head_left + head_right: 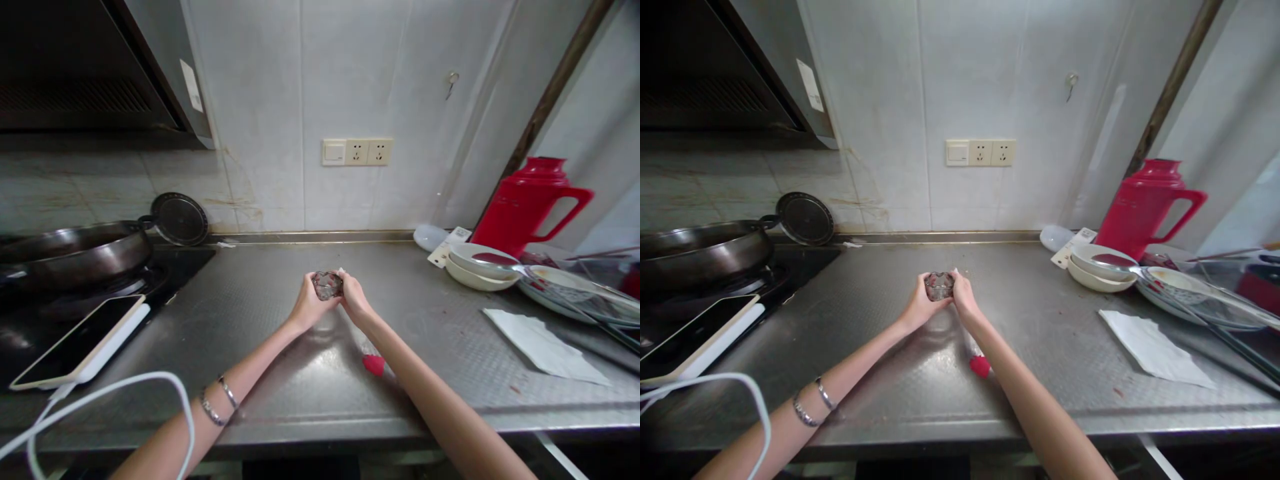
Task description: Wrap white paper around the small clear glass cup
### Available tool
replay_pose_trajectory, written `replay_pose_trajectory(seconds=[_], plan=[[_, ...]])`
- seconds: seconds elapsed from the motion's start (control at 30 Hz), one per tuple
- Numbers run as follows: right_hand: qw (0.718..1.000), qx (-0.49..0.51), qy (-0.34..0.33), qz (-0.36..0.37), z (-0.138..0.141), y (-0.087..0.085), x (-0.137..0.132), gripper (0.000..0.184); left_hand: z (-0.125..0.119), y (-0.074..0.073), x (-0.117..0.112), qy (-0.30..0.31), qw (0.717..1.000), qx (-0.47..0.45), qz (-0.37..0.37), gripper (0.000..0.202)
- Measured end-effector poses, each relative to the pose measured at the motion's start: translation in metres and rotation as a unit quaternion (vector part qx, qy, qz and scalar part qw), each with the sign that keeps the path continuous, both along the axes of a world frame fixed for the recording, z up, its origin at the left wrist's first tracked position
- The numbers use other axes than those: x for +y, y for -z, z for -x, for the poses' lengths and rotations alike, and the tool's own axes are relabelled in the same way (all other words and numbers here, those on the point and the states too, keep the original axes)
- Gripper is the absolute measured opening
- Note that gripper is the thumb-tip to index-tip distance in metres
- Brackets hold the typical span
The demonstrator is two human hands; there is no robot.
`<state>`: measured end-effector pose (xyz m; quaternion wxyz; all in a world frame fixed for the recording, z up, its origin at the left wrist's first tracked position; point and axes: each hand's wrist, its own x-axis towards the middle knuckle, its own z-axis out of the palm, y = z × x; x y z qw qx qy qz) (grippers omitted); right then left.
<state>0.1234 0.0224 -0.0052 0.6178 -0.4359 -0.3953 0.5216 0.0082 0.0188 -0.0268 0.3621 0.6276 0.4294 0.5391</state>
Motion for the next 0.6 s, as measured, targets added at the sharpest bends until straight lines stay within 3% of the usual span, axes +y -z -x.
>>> replay_pose_trajectory(seconds=[0.13,0.27,0.37,0.5,0.6], plan=[[0.999,0.000,-0.032,-0.018,0.007,-0.001,-0.007,0.025,0.002,-0.005,-0.002,-0.054,0.998,0.014,-0.009,0.074],[0.999,0.003,-0.035,-0.024,0.011,0.001,-0.007,0.027,0.003,-0.003,-0.002,-0.056,0.997,0.042,-0.015,0.085],[1.000,0.011,-0.004,-0.013,0.002,0.003,0.000,0.022,0.002,-0.001,-0.003,-0.003,0.999,0.035,-0.008,0.087],[0.999,0.034,0.017,0.010,-0.012,0.001,0.011,0.017,0.000,-0.003,-0.002,0.115,0.993,-0.038,0.012,0.074],[0.998,0.051,0.008,0.030,-0.013,-0.002,0.013,0.020,0.001,-0.006,0.002,0.123,0.989,-0.080,0.031,0.076]])
